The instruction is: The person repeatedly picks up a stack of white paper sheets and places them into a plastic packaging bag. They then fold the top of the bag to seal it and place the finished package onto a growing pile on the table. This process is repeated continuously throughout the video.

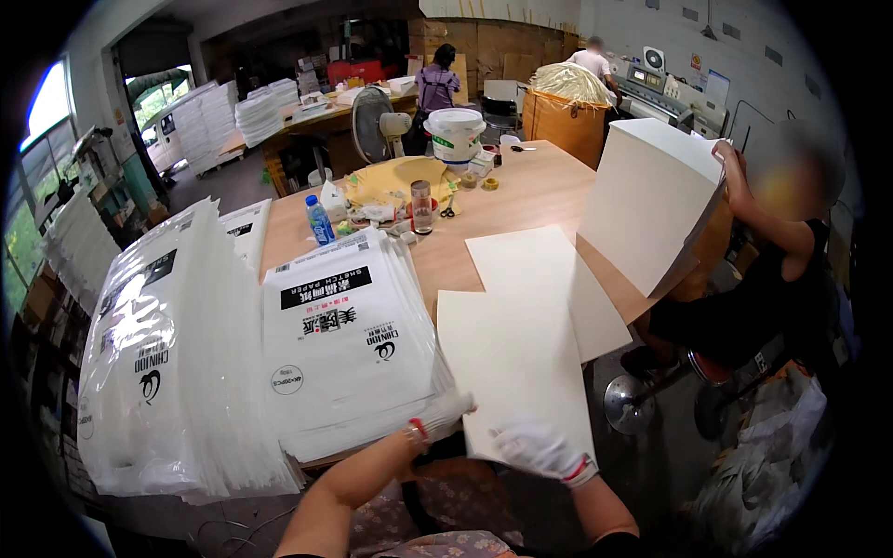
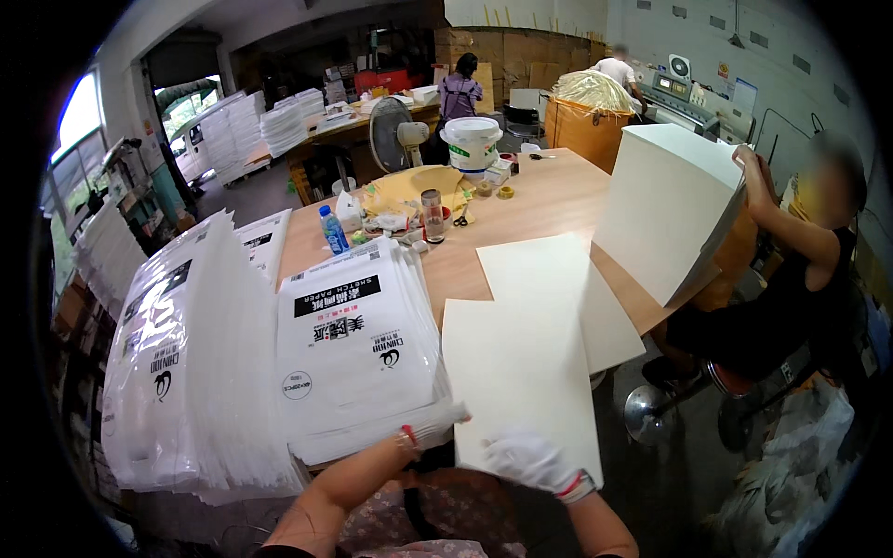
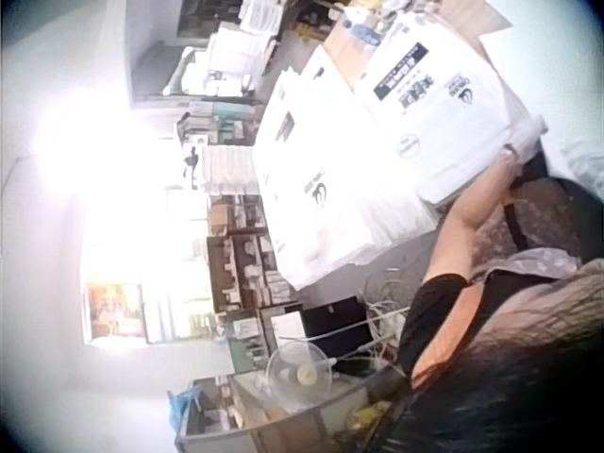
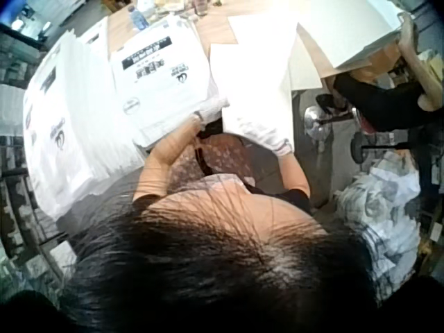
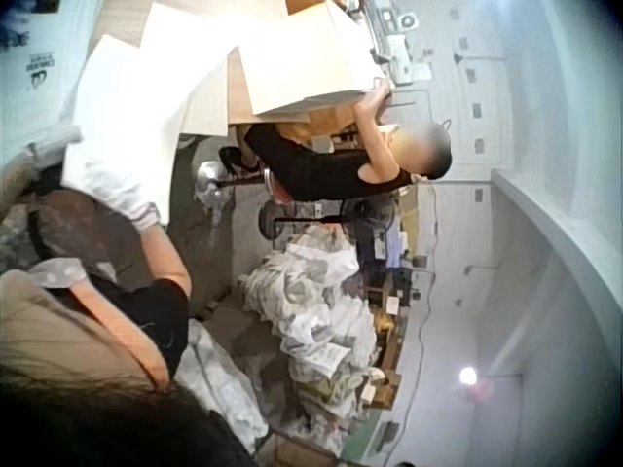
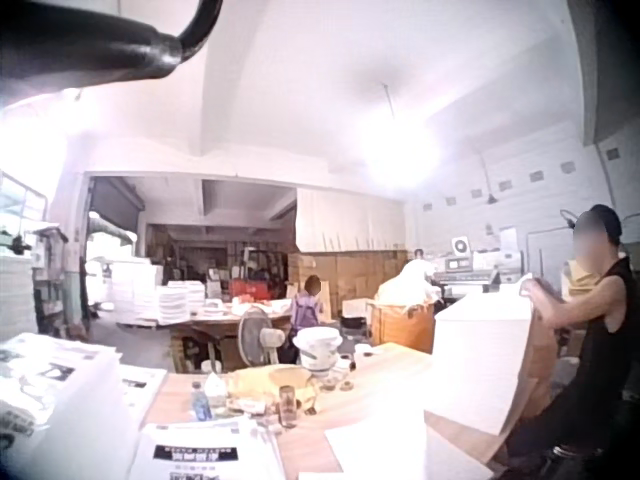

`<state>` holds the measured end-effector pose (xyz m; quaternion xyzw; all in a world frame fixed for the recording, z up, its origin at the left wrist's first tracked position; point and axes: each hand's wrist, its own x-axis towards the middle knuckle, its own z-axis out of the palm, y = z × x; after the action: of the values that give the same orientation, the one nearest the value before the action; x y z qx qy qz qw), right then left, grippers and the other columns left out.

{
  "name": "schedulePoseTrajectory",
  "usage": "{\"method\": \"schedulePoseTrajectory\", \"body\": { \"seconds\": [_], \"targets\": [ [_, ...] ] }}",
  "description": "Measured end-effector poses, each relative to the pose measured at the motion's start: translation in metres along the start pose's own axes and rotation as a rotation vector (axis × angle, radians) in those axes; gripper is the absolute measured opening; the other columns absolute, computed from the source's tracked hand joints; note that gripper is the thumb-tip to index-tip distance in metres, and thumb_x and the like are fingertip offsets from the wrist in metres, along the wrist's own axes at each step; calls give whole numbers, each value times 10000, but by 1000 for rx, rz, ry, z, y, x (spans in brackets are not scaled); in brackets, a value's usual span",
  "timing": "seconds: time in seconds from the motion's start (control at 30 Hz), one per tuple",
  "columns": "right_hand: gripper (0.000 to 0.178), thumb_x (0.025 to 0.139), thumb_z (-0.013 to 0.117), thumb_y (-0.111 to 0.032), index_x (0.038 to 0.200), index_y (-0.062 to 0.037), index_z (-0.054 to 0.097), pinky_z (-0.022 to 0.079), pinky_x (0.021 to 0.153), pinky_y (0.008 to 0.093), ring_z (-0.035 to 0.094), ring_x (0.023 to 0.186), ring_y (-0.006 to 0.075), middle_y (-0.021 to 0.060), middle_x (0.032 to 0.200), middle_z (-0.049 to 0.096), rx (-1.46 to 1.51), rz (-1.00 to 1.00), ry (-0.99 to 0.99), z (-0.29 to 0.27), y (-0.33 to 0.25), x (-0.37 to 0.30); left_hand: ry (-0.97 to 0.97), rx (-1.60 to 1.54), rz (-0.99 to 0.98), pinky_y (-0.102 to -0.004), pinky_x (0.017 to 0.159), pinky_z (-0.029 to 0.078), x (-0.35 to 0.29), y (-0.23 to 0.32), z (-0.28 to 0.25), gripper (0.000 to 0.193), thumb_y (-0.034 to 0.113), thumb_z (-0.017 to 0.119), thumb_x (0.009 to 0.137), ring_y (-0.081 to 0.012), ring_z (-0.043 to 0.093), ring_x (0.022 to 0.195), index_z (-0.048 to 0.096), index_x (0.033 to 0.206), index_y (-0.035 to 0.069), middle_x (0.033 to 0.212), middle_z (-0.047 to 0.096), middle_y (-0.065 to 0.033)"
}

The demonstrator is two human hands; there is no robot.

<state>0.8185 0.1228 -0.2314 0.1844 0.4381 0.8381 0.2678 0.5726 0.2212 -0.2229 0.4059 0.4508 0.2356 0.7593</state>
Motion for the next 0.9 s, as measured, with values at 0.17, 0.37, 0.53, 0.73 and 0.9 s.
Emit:
{"method": "schedulePoseTrajectory", "body": {
  "seconds": [0.17, 0.37, 0.53, 0.73, 0.9],
  "targets": [
    [505, 929, 491, -429, 1192, 0, 538, 519, 721, 382, 608, 923, 282, 169, 1046, 605, -1674, -1191, 678, -73, -109, -83, -231, 427, 179, -301, 783, 450, -78, 3, -28, 425, 221, 590, 778, -184, 562, 938, 520, 1132, -2, 1048, 585, -114],
    [341, 883, 631, -213, 1131, 17, 583, 487, 818, 315, 608, 931, 174, 116, 1037, 652, -2005, -1445, 604, -108, -1, 41, -161, 1517, 425, -376, 1024, 356, -94, -85, 32, 805, 393, 664, 740, -349, 434, 1229, 344, 1357, -13, 1349, 389, -258],
    [300, 860, 661, -184, 1083, 8, 598, 514, 658, 282, 624, 776, 142, 65, 931, 663, -2209, -1561, 715, -108, -8, 38, -11, 1020, 121, -390, 937, 417, -59, -45, -91, 495, 412, 583, 840, -334, 575, 1030, 527, 1224, 104, 1124, 605, -163],
    [278, 850, 656, -132, 1077, 20, 605, 509, 664, 286, 621, 767, 142, 62, 907, 668, -2344, -1490, 656, -59, 93, 28, 640, 1286, 85, -397, 858, 449, -70, -24, -225, 456, 416, 532, 859, -315, 593, 984, 568, 1150, 67, 1032, 640, -183],
    [213, 788, 681, -160, 974, -55, 673, 517, 638, 334, 645, 722, 232, 99, 841, 675, -3068, -1179, 623, -37, 129, 17, 303, 987, 177, -413, 800, 466, -25, 5, -217, 339, 337, 496, 877, -307, 599, 947, 638, 1039, 75, 1008, 650, -169]
  ]
}}
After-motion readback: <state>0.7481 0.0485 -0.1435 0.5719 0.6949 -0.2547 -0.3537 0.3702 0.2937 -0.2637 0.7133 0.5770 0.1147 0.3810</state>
